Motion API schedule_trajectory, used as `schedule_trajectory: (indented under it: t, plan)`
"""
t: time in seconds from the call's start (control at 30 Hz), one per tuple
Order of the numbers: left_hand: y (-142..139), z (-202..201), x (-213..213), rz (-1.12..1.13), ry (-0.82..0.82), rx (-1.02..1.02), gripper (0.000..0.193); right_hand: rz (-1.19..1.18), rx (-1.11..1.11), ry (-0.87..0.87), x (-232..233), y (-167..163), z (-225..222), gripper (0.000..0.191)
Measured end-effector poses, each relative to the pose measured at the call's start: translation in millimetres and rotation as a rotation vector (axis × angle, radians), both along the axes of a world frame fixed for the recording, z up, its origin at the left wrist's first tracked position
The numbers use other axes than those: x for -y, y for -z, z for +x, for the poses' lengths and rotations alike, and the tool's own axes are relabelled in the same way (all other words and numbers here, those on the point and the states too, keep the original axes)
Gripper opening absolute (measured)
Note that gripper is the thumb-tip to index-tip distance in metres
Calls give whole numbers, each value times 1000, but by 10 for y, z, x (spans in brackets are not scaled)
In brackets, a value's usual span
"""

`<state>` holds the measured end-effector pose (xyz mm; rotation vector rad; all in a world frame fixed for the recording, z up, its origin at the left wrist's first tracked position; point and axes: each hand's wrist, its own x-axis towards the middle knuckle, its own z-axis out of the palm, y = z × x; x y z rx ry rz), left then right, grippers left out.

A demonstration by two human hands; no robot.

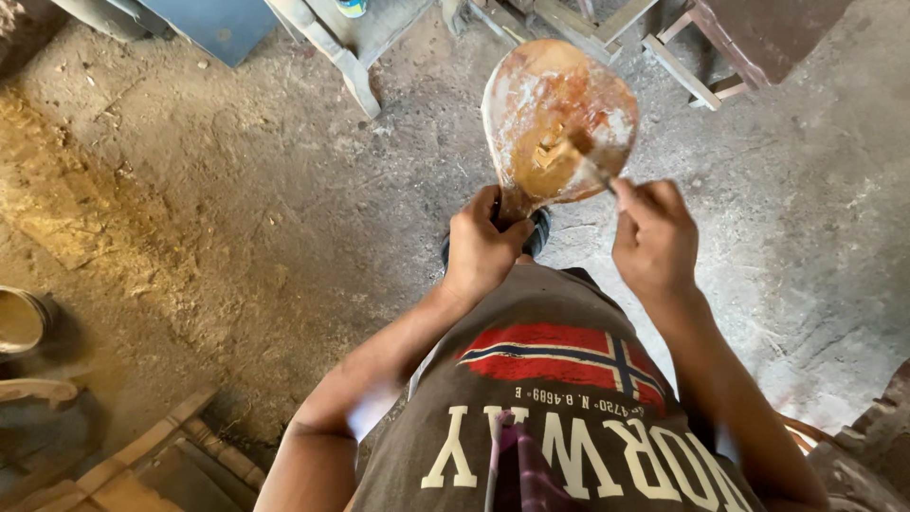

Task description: The person sits on the floor and uses a small knife to scoop a white paste from a can and spread it onto the face of a wooden paddle-shaped object. They carry the object to a low round table, take more paste from a plastic bag, and continue spreading and smoothing the paste over the wood surface.

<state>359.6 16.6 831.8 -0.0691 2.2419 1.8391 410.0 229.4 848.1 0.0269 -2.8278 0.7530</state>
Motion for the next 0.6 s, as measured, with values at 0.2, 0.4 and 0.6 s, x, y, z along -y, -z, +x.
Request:
schedule_trajectory:
  t: [0.2,0.4,0.6]
  plan:
    - [48,-32,62,29,-24,33,24,31,-68,-101,20,-28,-120,36]
    - [44,-52,101,51,-25,104,25,8,-64,-123,18,-34,-162,38]
    - [31,-51,145,3,-9,-25,31,2,-102,-124,68,-108,-173,41]
